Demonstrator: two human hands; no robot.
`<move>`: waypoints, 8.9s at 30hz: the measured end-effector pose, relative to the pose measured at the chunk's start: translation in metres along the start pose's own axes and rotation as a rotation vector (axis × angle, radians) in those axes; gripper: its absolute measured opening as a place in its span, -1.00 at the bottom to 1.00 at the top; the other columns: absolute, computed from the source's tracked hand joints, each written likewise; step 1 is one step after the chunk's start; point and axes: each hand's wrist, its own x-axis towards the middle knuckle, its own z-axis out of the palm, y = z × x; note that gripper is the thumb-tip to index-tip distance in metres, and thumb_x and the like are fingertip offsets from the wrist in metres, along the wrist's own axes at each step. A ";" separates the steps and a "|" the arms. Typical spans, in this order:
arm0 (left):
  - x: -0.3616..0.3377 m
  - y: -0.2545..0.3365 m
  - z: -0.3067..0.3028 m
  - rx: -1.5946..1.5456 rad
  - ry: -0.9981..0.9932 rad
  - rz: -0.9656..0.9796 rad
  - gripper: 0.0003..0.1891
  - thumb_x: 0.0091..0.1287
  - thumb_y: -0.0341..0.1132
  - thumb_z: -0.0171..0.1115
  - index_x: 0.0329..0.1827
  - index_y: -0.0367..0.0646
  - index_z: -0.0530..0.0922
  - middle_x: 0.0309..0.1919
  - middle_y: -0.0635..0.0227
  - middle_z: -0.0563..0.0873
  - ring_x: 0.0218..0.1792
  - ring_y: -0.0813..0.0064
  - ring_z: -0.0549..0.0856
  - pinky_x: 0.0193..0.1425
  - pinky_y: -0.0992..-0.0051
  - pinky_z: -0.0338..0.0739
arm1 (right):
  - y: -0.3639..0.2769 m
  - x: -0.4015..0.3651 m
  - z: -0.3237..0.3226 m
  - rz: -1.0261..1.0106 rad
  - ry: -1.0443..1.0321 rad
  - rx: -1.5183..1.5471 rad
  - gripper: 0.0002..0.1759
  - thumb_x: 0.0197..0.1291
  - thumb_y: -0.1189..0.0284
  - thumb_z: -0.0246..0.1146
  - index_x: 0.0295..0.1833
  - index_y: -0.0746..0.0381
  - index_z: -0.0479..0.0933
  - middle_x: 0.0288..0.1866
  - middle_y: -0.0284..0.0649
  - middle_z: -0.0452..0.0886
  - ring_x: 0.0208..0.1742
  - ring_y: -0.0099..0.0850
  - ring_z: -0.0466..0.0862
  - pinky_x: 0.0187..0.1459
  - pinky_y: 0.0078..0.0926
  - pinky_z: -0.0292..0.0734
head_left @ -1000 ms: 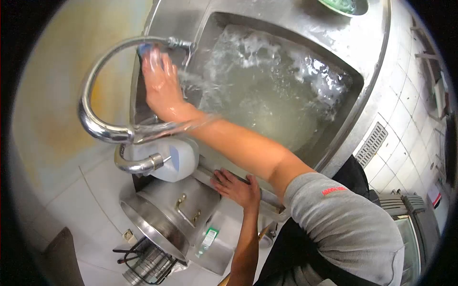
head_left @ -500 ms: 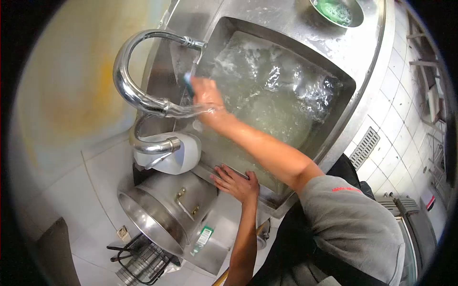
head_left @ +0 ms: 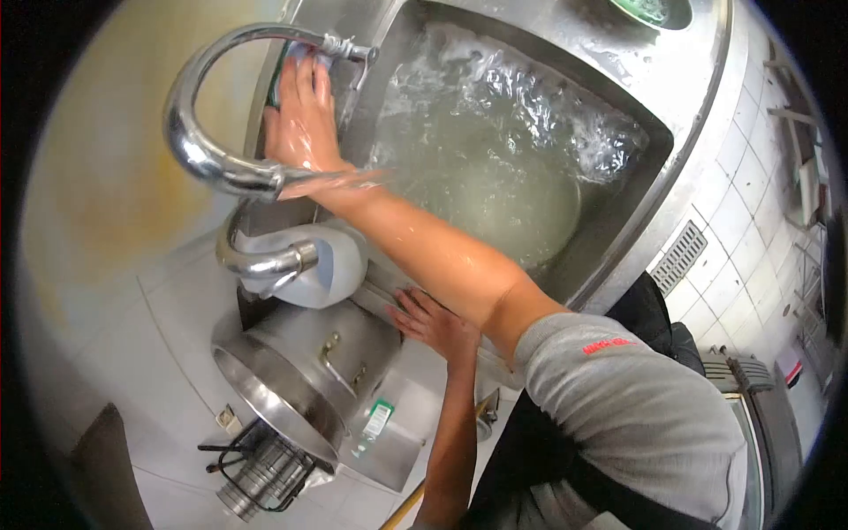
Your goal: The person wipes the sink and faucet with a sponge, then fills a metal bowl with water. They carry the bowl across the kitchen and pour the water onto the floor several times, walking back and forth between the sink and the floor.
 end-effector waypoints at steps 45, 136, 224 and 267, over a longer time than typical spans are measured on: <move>0.020 0.014 -0.002 -0.046 0.025 -0.039 -0.10 0.06 -0.10 0.16 0.44 -0.44 0.09 0.47 -0.17 0.03 0.48 -0.32 -0.11 0.49 -0.17 -0.26 | 0.151 0.067 -0.038 -0.346 0.013 0.005 -0.21 -0.01 0.72 0.04 0.45 0.42 0.08 0.40 0.35 0.16 0.49 0.07 0.14 0.49 -0.22 0.03; 0.024 0.000 -0.009 -0.231 0.137 -0.033 -0.12 0.07 -0.08 0.13 0.43 -0.42 0.12 0.46 -0.16 0.08 0.48 -0.30 -0.10 0.49 -0.19 -0.24 | -0.012 -0.121 0.012 -0.349 -0.393 0.107 -0.32 0.12 0.41 0.36 0.33 0.40 0.32 0.33 0.14 0.39 0.36 -0.07 0.42 0.32 -0.31 0.34; 0.117 0.373 -0.066 -1.835 0.123 -0.369 -0.45 0.11 -0.71 -0.15 0.23 -0.27 0.40 0.03 0.10 0.58 0.07 0.30 0.60 0.23 0.40 0.42 | 0.113 0.392 -0.610 -0.325 -0.030 -0.686 -0.37 -0.01 0.18 0.43 0.10 0.33 0.44 0.00 0.06 0.52 0.03 -0.10 0.52 0.05 -0.15 0.44; -0.017 0.363 -0.058 -0.686 0.616 -0.664 -0.78 0.13 -0.44 0.09 -0.16 -0.30 0.48 -0.15 -0.03 0.44 -0.03 -0.07 0.43 0.07 0.05 0.34 | 0.034 0.174 -0.262 1.099 -1.401 0.117 -0.61 0.25 0.59 0.03 0.19 0.47 0.33 0.10 0.16 0.49 -0.05 0.14 0.62 -0.22 0.20 0.72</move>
